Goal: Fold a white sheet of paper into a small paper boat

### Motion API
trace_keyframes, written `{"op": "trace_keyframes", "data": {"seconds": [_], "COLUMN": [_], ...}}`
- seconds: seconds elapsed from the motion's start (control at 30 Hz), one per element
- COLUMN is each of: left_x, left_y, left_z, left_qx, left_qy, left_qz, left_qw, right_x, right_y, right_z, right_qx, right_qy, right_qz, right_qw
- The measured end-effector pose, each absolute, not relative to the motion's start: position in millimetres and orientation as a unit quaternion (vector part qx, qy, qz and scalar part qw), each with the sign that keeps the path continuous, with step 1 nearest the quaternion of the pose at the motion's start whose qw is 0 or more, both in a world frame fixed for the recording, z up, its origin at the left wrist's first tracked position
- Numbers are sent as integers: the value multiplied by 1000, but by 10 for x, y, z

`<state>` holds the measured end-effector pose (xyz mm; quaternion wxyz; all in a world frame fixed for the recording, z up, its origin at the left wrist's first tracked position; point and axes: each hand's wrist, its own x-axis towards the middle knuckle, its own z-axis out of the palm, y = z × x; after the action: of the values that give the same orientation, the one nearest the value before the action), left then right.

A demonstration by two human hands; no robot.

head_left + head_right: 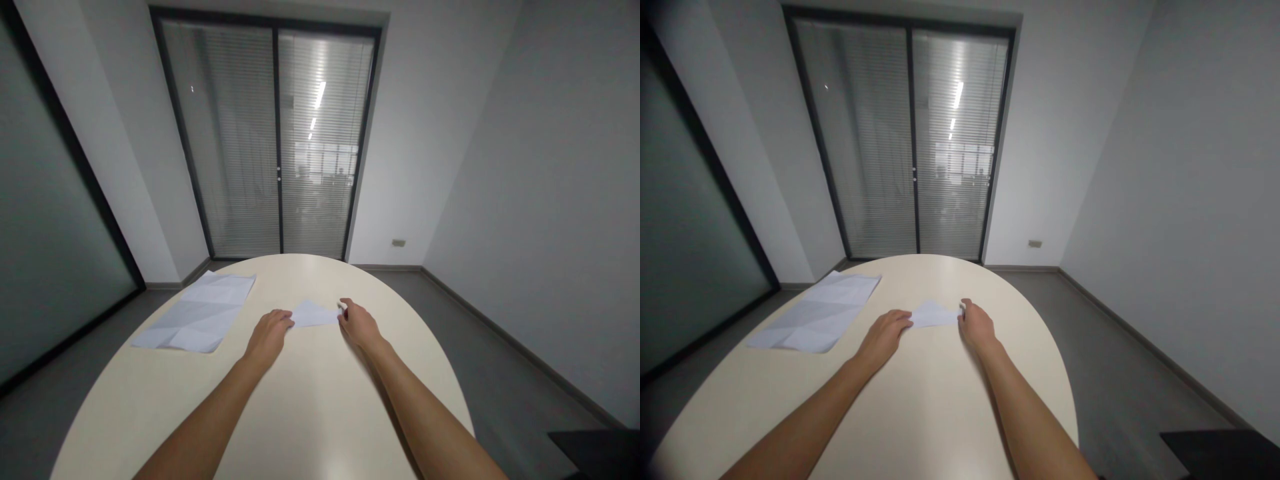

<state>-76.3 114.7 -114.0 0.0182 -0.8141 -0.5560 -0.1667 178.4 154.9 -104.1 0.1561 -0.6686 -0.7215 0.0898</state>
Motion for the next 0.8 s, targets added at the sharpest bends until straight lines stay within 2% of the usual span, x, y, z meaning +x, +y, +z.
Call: {"op": "trace_keyframes", "data": {"seconds": [0.27,0.4,0.57,0.8], "left_x": [-649,-585,-576,-589], "left_y": [1078,1045,1025,1050], "left_z": [-1028,-1023,-1079,-1188], "left_qx": [-817,-808,-794,-796], "left_qy": [-563,-577,-593,-585], "left_qz": [-118,-110,-119,-138], "left_qw": [33,43,55,68], "right_x": [1573,1312,1230,1330], "right_y": [1454,1341,1297,1412], "right_z": [-936,-1040,-1137,-1161], "right_qx": [-606,-507,-508,-535], "right_qy": [-781,-848,-847,-831], "right_qz": [-8,66,136,114], "right_qw": [150,142,84,103]}}
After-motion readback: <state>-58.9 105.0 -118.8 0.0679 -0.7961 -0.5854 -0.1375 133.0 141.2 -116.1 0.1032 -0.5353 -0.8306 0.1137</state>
